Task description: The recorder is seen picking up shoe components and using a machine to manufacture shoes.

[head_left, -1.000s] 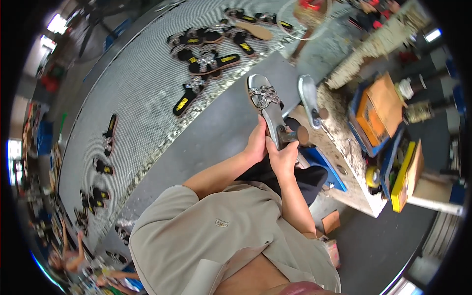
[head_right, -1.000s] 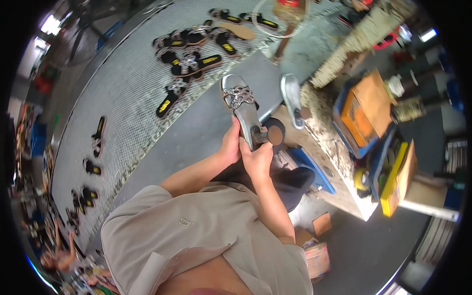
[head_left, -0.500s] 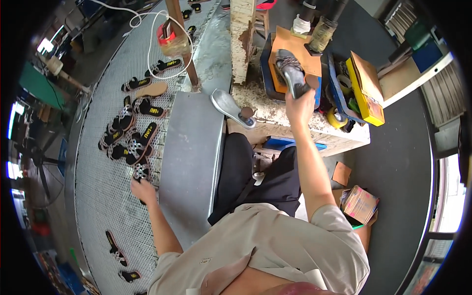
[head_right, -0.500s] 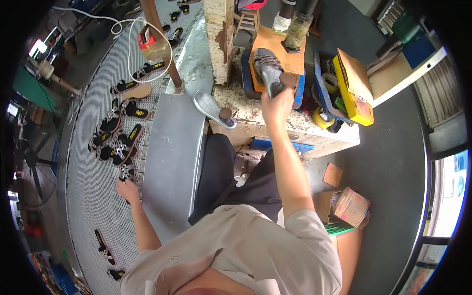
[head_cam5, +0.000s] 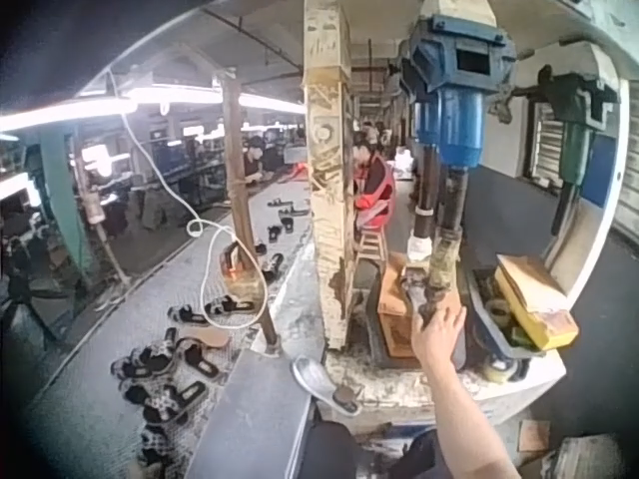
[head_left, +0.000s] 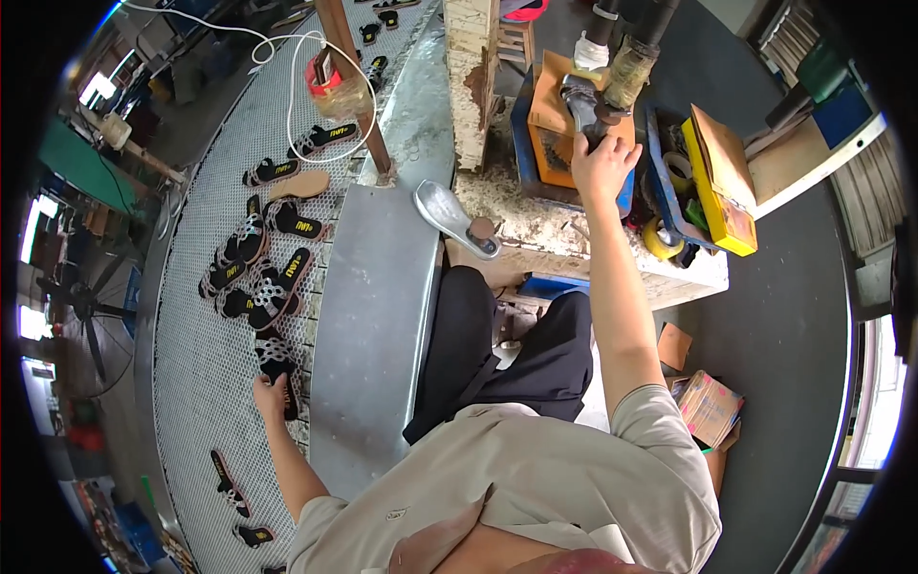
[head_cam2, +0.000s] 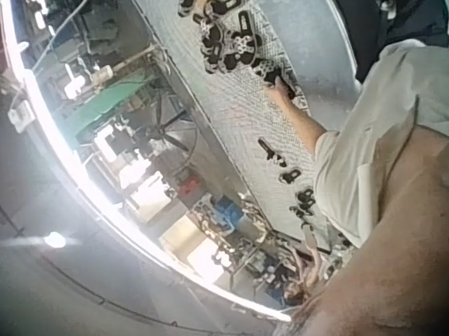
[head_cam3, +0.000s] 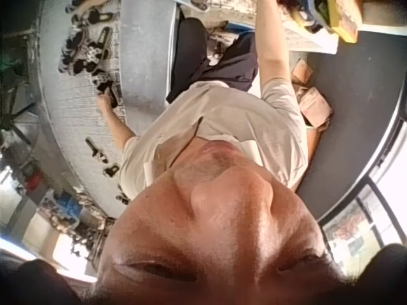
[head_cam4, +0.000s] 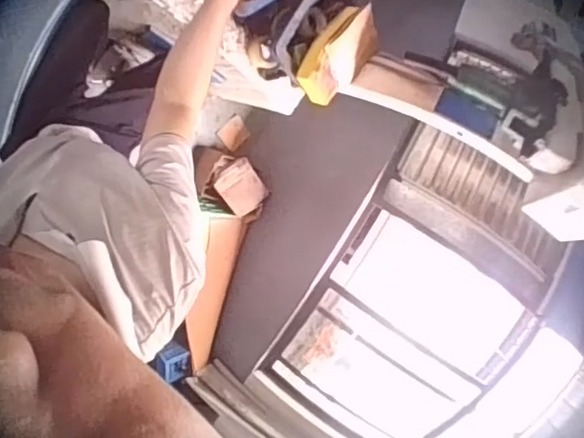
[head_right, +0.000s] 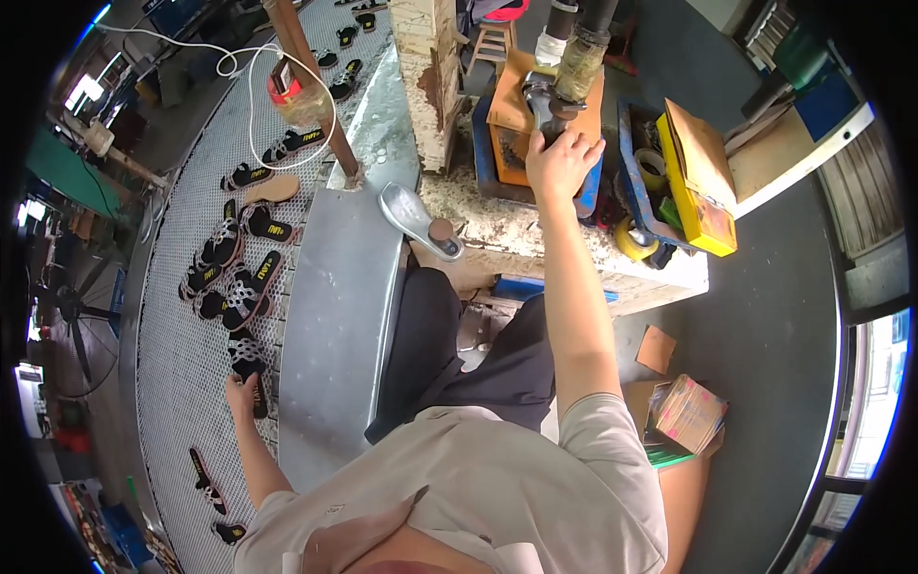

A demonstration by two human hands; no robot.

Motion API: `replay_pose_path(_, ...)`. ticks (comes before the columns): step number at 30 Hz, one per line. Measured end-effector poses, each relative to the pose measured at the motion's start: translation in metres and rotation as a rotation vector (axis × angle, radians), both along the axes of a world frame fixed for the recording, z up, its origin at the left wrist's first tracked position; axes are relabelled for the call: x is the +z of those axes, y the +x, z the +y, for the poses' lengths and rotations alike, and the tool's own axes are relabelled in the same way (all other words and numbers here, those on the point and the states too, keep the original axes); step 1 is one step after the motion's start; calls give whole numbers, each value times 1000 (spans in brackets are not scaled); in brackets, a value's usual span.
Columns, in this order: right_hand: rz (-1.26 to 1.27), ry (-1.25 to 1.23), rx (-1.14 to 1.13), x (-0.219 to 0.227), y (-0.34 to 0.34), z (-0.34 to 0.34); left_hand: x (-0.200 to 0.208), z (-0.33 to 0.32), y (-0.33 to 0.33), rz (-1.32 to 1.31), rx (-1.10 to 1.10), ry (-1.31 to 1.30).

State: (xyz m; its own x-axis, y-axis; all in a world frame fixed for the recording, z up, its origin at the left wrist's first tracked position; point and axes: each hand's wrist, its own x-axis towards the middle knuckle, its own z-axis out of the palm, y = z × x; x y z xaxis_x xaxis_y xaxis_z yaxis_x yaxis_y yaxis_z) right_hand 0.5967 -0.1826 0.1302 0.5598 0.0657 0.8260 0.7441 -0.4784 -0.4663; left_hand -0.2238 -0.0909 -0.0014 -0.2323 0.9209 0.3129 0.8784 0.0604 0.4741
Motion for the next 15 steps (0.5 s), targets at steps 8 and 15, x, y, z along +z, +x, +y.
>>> replay_pose_path(8, -30, -83, -12, 29, -10, -15, 18, -49, -8, 80, 155, 41)
replay_pose_path(15, -59, -122, -37, 12, -32, -39, -13, -94, 8, -243, 70, 298)
